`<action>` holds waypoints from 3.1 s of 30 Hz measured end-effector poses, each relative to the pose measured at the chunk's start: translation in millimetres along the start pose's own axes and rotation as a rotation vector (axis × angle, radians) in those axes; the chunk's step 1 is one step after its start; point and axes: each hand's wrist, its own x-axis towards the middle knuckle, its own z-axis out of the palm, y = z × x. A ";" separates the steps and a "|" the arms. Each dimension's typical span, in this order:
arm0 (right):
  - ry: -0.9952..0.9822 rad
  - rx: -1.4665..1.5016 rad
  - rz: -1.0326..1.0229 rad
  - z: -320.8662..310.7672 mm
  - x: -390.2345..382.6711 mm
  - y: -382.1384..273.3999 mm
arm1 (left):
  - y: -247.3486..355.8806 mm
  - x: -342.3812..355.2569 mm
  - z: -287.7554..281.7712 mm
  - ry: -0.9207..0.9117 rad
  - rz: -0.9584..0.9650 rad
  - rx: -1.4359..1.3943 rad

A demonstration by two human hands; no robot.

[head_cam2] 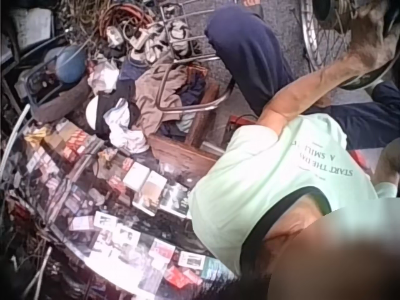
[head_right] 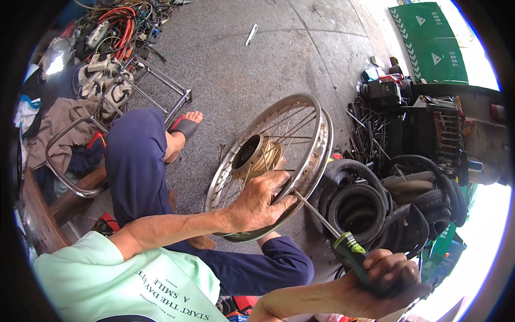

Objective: The person uses a screwdriver to adjust the spokes of a bicycle wheel while seated on the floor. They repeatedly rotate the wheel and tighten or loosen individual spokes to true the rim.

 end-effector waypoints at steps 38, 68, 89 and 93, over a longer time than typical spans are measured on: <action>0.157 0.119 0.115 65.9 14.8 23.9 | 5.7 17.0 -27.5 -0.339 -0.260 -0.283; -0.039 0.559 0.231 25.6 58.4 57.4 | -5.4 60.5 -30.1 -0.512 -0.288 -0.303; -0.203 -0.284 0.515 12.5 -107.6 177.2 | 8.9 49.0 -51.5 -0.575 -0.314 -0.040; -0.267 -0.506 0.422 14.7 -104.0 181.8 | 1.8 42.4 -49.5 -0.468 -0.290 -0.019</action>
